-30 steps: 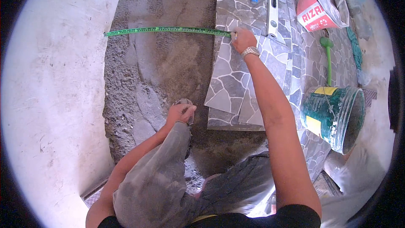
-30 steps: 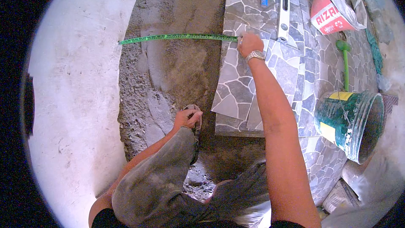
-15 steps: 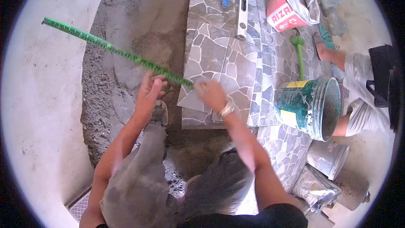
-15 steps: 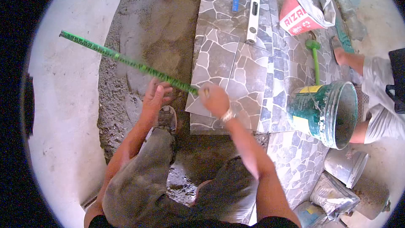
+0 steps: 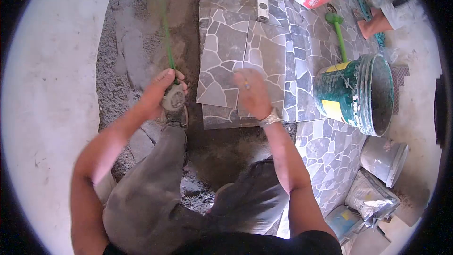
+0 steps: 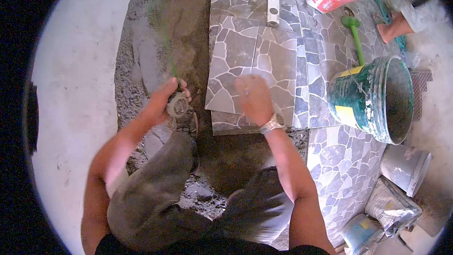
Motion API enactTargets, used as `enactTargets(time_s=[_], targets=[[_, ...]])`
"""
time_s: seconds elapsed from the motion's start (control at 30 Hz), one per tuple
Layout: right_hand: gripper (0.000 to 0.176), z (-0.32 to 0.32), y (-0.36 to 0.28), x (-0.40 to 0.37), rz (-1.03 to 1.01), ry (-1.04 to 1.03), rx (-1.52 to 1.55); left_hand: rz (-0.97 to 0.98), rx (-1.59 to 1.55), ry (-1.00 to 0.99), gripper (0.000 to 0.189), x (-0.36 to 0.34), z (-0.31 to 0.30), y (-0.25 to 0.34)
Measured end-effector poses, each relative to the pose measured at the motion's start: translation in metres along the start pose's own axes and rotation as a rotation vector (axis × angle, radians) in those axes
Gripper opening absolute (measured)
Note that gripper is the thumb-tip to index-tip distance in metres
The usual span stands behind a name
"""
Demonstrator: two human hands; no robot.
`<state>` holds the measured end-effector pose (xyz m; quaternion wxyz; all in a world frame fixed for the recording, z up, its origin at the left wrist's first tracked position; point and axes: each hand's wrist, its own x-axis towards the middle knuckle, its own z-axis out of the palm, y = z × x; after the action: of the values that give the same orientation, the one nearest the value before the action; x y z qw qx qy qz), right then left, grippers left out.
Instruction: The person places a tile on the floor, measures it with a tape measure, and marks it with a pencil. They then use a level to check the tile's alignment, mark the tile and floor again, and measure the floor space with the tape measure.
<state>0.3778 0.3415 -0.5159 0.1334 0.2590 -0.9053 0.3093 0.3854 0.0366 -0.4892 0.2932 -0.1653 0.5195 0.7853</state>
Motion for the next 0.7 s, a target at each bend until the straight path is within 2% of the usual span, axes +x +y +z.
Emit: enactTargets(time_s=[0.07,0.13,0.2,0.3,0.33,0.4,0.53,0.63,0.7], targets=[[0.019,-0.002,0.035,-0.02,0.184,-0.079,0.051,-0.107,0.167,-0.02,0.029,-0.001,-0.014,0.018],[0.022,0.003,0.039,-0.031,0.436,-0.196,0.148,-0.165,0.365,-0.049,0.027,0.003,-0.029,0.028],[0.026,-0.006,0.034,-0.026,0.742,-0.323,0.264,-0.126,0.766,-0.129,0.031,0.022,-0.058,0.023],[0.032,0.018,0.07,-0.042,0.883,-0.161,0.335,-0.059,1.267,-0.284,0.034,0.052,-0.094,0.009],[0.034,0.016,0.066,-0.041,0.901,-0.121,0.457,-0.039,1.418,-0.335,0.034,0.056,-0.102,0.002],[0.038,0.008,0.053,-0.032,0.933,-0.03,0.706,-0.011,1.483,-0.374,0.034,0.055,-0.1,-0.01],[0.037,0.033,0.057,-0.054,0.782,-0.323,0.58,-0.01,1.478,-0.441,0.034,0.066,-0.091,-0.023],[0.032,0.057,0.061,-0.069,0.802,-0.389,0.752,-0.028,1.587,-0.414,0.035,0.074,-0.076,-0.024],[0.029,0.06,0.05,-0.066,0.75,-0.432,0.605,-0.039,1.536,-0.43,0.036,0.08,-0.06,-0.025]])
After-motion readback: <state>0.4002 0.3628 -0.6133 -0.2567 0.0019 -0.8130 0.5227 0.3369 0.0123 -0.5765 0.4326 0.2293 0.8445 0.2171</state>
